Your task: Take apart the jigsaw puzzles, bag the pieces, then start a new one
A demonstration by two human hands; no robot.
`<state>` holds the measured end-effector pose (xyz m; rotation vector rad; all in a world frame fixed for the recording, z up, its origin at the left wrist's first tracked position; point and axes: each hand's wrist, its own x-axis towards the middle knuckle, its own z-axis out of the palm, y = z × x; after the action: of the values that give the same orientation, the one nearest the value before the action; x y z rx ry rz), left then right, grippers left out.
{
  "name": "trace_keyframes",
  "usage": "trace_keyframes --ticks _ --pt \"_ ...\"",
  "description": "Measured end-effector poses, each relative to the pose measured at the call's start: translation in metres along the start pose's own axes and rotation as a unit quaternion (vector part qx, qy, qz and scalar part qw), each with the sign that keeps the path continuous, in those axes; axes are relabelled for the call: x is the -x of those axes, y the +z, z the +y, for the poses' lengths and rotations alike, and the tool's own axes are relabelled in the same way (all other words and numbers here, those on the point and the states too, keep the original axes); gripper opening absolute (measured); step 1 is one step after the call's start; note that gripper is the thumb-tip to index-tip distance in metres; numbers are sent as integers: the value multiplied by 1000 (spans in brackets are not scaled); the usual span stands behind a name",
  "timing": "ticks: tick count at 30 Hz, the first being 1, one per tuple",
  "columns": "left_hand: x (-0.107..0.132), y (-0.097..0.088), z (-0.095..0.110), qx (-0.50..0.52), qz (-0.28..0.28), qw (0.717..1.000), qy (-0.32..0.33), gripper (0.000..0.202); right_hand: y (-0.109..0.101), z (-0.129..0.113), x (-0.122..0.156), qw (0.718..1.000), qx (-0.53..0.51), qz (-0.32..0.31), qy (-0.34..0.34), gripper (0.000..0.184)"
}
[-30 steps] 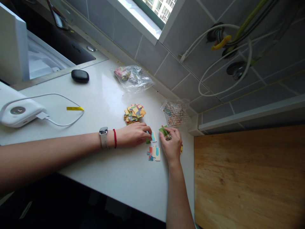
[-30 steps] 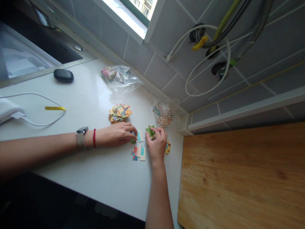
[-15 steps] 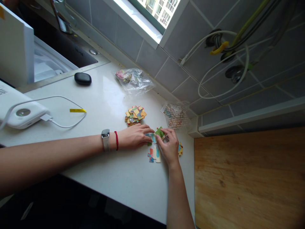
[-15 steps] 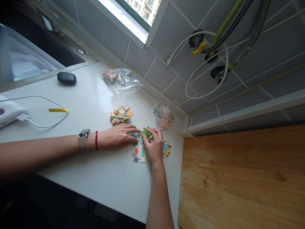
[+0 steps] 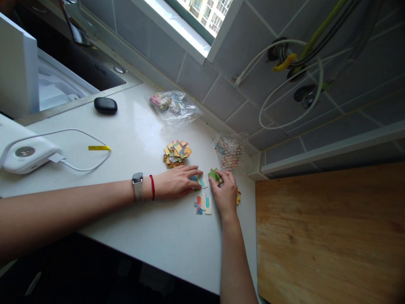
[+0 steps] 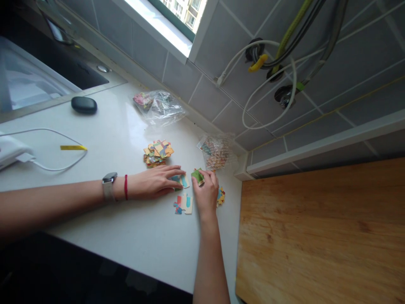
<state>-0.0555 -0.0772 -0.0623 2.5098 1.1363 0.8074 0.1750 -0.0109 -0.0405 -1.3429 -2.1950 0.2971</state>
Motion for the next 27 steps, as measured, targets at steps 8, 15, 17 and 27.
trace_keyframes --ticks 8,15,17,27 --pt "0 3 -1 22 17 1000 -8 17 -5 -6 -1 1000 19 -7 -5 24" --pt "-4 -3 2 13 13 999 -35 42 -44 -23 15 968 60 -241 36 42" --pt "-5 -3 2 1 10 999 -45 49 -48 -30 23 963 90 -254 24 50" --pt "-4 -3 1 62 33 996 -60 36 -36 -39 27 965 105 -242 5 40"
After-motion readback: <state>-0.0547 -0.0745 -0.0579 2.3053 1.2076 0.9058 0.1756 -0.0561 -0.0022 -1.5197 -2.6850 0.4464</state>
